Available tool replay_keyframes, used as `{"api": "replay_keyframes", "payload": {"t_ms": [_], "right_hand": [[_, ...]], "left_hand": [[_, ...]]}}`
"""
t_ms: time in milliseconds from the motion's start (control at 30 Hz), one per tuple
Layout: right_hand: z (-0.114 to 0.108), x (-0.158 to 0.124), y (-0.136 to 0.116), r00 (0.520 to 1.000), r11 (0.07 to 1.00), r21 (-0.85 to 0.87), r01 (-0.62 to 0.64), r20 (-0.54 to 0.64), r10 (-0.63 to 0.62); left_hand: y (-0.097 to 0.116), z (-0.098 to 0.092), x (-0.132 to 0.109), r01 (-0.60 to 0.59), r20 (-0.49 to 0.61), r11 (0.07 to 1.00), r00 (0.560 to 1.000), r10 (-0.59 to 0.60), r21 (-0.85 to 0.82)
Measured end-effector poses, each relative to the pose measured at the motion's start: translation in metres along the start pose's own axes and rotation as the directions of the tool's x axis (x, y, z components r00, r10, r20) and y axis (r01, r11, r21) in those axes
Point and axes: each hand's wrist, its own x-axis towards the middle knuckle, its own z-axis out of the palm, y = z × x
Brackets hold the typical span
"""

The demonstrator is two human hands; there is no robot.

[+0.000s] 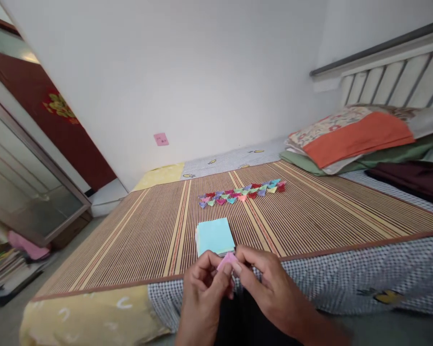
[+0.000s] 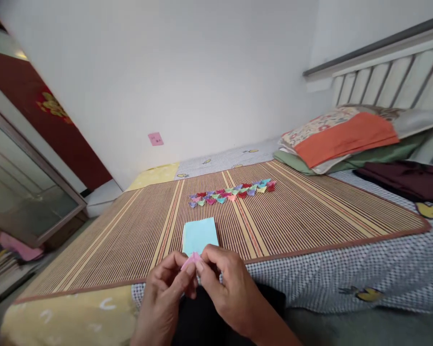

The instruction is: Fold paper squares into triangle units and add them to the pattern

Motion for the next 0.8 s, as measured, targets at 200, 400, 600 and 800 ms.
{"api": "replay_keyframes", "payload": {"t_ms": [200,400,600,800], "right_hand": [[0.001,-0.015,-0.014,0.999,0.999,-0.032,0.04,0.034,-0.039],[-0.004,-0.025,-0.019,0.995,0.999,0.052,-0.012,0.102,0.007],[0.005,-0.029,-0.015,0.999,0.999,0.026,0.04,0.03,-0.04],[0.007,-0.029,-0.013,0.998,0.997,0.059,0.057,0.025,-0.058]], "left_hand": [[0.003,-0.002,-0.019,0.043,0.129,0.998,0.991,-0.036,-0.049],[-0.003,-0.002,-0.032,-0.003,0.064,0.998,0.998,0.007,-0.06],[-0.007,0.003,-0.037,-0.052,-0.003,0.996,0.999,0.052,-0.066],[-0.006,0.004,-0.036,-0.1,-0.078,0.995,0.992,0.099,-0.009]]}}
